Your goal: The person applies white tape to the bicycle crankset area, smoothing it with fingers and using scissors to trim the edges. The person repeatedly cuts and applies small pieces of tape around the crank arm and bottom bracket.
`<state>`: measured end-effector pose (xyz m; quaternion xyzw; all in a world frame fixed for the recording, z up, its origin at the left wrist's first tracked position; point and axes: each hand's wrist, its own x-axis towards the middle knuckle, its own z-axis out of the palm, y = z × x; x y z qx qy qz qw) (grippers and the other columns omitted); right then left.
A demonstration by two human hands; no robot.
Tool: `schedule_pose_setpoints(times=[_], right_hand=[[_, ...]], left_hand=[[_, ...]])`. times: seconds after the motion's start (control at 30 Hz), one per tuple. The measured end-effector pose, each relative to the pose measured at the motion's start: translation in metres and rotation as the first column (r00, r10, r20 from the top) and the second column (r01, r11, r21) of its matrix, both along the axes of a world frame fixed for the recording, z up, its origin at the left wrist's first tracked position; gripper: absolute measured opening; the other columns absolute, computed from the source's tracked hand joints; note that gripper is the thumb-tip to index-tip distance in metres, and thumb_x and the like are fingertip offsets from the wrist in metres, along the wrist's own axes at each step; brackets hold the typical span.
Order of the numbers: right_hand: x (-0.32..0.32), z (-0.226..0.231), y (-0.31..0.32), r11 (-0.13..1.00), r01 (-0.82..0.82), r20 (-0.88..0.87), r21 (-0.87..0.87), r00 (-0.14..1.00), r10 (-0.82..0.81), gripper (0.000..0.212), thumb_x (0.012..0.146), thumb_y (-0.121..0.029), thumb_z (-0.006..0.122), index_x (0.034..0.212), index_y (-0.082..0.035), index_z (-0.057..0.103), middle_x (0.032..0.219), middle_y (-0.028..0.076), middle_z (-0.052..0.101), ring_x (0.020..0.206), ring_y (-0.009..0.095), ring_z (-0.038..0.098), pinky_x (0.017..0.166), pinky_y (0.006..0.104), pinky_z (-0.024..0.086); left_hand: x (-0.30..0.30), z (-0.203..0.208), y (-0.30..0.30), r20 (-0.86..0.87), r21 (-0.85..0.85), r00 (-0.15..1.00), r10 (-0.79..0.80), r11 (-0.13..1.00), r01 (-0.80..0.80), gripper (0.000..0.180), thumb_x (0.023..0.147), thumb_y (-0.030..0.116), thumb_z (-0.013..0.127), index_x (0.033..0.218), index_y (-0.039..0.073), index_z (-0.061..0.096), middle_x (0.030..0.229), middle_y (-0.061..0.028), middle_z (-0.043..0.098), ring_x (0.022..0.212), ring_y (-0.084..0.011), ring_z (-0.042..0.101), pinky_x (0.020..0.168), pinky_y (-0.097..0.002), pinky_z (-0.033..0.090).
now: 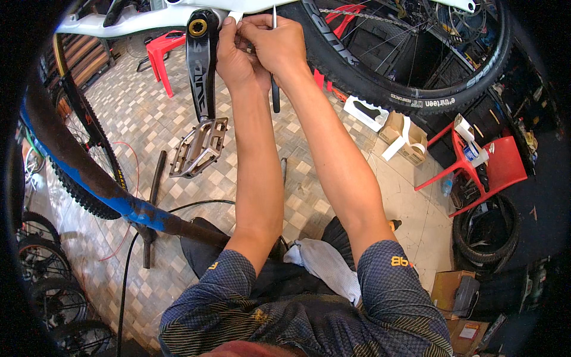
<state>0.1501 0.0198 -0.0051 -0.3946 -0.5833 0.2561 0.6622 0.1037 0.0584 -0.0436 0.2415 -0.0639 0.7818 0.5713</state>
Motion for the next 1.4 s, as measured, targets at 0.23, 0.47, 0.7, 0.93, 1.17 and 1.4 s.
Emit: schedule_pose_setpoints(times=[0.23,0.47,0.7,0.93,1.17,1.4], right_hand=[[0.002,-0.002,0.004,1.0,-0.015,0.019,-0.006,1.0,0.015,0.016,0.089,-0.009,0.077,0.097,0.005,0.077,0.085,0.01,0.076,0.072,0.011,0.069,0.064,0.0261,0.055],[0.005,-0.004,0.008,0.999,-0.034,0.029,0.001,0.999,0.033,0.016,0.09,-0.01,0.076,0.098,0.004,0.077,0.086,0.009,0.076,0.073,0.011,0.069,0.065,0.026,0.055],[0.012,-0.003,0.003,0.999,-0.037,0.105,0.0,0.994,0.037,0.018,0.089,-0.013,0.078,0.098,0.003,0.078,0.086,0.009,0.077,0.075,0.011,0.07,0.066,0.0258,0.056],[0.028,0.006,-0.007,0.999,0.012,0.261,0.039,0.965,-0.022,0.023,0.089,-0.019,0.08,0.097,0.002,0.079,0.082,0.006,0.076,0.073,0.007,0.067,0.067,0.025,0.054],[0.042,0.009,-0.005,0.99,0.067,0.341,0.125,0.934,-0.106,0.022,0.089,-0.023,0.08,0.099,-0.004,0.08,0.081,0.005,0.076,0.073,0.007,0.065,0.067,0.0244,0.051],[0.029,0.034,-0.023,0.998,0.06,0.3,-0.018,0.952,-0.052,0.021,0.095,-0.016,0.074,0.096,0.005,0.075,0.079,0.005,0.074,0.065,0.007,0.062,0.059,0.0248,0.05]], left_hand=[[0.0,0.0,0.003,0.038,-0.087,0.997,0.066,0.994,-0.063,0.02,0.097,0.024,0.071,0.101,0.006,0.064,0.092,-0.0005,0.064,0.083,-0.0117,0.061,0.074,-0.0273,0.051],[0.001,0.002,0.002,0.047,-0.032,0.997,0.06,0.998,-0.059,0.018,0.097,0.022,0.071,0.103,0.007,0.064,0.089,-0.0027,0.066,0.079,-0.0133,0.065,0.069,-0.0273,0.054],[0.004,0.0,0.007,0.094,-0.007,0.995,0.024,1.0,-0.024,0.015,0.096,0.02,0.07,0.103,0.008,0.064,0.087,-0.0044,0.066,0.072,-0.0158,0.066,0.065,-0.0285,0.056],[0.008,0.003,0.012,0.111,0.013,0.994,0.006,1.0,-0.008,0.043,0.09,0.03,0.08,0.119,0.0,0.068,0.109,-0.0147,0.074,0.099,-0.0261,0.072,0.086,-0.037,0.058],[0.018,0.01,-0.003,0.15,-0.132,0.958,0.246,0.965,-0.227,0.021,0.091,0.018,0.074,0.109,0.013,0.064,0.102,0.0031,0.066,0.099,-0.0089,0.06,0.087,-0.032,0.041],[0.015,0.007,0.002,0.111,-0.171,0.966,0.235,0.962,-0.214,0.023,0.091,0.02,0.073,0.11,0.014,0.063,0.103,0.0024,0.066,0.1,-0.0101,0.059,0.089,-0.0357,0.037]])
